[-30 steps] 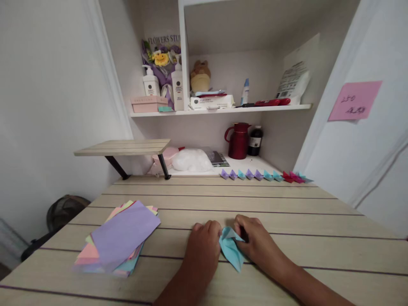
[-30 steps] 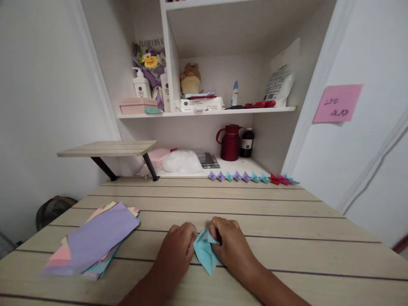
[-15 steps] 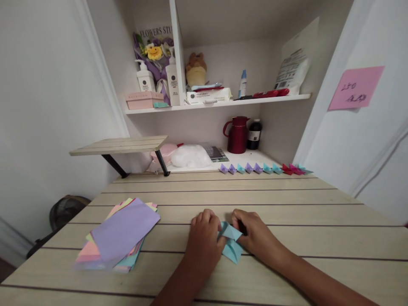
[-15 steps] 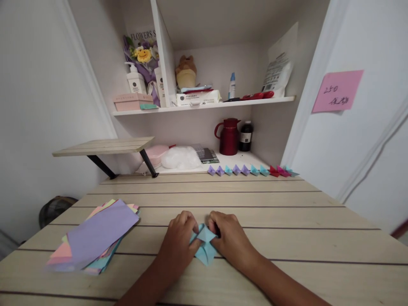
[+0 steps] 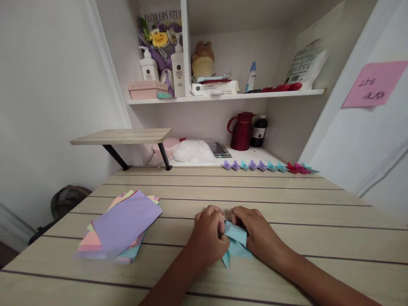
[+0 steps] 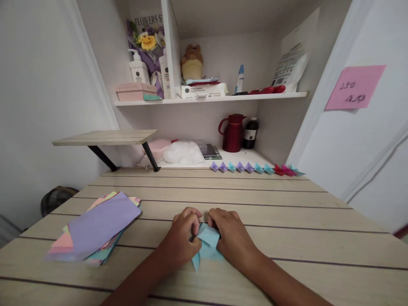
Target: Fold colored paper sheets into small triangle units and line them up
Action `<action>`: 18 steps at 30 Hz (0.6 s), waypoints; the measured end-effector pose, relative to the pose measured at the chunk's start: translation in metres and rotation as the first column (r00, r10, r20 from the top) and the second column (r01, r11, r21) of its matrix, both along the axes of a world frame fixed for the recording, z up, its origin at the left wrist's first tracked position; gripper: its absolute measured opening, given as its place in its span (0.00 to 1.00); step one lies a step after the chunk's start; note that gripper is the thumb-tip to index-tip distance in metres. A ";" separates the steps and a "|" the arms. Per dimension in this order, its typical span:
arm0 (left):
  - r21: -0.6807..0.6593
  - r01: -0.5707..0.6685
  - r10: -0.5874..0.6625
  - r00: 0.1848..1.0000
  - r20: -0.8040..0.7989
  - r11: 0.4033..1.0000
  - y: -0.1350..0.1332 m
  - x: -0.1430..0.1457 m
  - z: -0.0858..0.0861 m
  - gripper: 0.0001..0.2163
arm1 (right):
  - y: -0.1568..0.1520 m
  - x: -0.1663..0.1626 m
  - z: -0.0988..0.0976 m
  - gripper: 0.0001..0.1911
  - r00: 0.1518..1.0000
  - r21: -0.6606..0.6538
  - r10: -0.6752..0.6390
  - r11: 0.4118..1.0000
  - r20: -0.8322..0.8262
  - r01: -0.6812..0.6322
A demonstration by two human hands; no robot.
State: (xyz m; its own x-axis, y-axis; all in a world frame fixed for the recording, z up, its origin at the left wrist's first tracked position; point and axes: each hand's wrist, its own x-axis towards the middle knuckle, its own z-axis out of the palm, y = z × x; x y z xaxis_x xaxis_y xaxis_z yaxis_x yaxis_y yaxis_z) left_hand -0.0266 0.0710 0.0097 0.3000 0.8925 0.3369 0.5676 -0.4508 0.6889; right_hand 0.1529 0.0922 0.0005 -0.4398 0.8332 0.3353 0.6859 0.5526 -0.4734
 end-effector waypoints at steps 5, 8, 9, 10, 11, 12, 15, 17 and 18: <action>-0.079 0.027 -0.004 0.963 0.269 0.997 -0.002 -0.008 0.009 0.07 | 0.002 0.002 0.006 0.05 0.989 -0.138 0.003 0.990 -0.147 -0.023; -0.127 -0.052 0.089 0.947 0.308 0.991 0.001 -0.009 0.004 0.07 | 0.002 0.002 0.009 0.03 0.979 -0.192 -0.023 0.981 -0.201 -0.016; -0.127 -0.053 0.088 0.953 0.289 0.990 0.002 -0.008 0.001 0.07 | 0.002 0.003 0.010 0.03 0.978 -0.198 -0.028 0.980 -0.207 -0.014; -0.121 -0.048 0.079 0.961 0.264 0.991 0.003 -0.007 -0.002 0.10 | 0.002 0.003 0.010 0.03 0.976 -0.205 -0.032 0.979 -0.217 -0.014; -0.114 -0.040 0.066 0.969 0.238 0.993 0.004 -0.006 -0.004 0.13 | 0.002 0.003 0.010 0.03 0.972 -0.218 -0.033 0.976 -0.233 -0.019; -0.106 -0.037 0.059 0.974 0.217 0.994 0.005 -0.005 -0.006 0.14 | 0.003 0.004 0.010 0.02 0.967 -0.236 -0.031 0.971 -0.255 -0.031; -0.100 -0.072 0.089 0.979 0.184 0.992 0.008 -0.003 -0.009 0.13 | 0.004 0.006 0.008 0.02 0.937 -0.290 -0.004 0.951 -0.348 -0.103; -0.101 -0.097 0.111 0.984 0.143 0.990 0.010 -0.004 -0.008 0.12 | 0.005 0.007 0.006 0.03 0.916 -0.307 0.012 0.940 -0.401 -0.147; -0.099 -0.101 0.112 0.987 0.116 0.990 0.011 -0.005 -0.007 0.11 | 0.006 0.008 0.006 0.03 0.907 -0.314 0.013 0.936 -0.420 -0.159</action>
State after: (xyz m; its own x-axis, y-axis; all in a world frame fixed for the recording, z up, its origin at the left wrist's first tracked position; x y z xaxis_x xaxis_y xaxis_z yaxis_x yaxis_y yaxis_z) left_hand -0.0312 0.0820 0.0026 0.1634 0.9462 0.2791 0.5187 -0.3231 0.7916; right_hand 0.1608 0.0982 0.0061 -0.4007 0.8921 0.2089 0.3503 0.3598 -0.8648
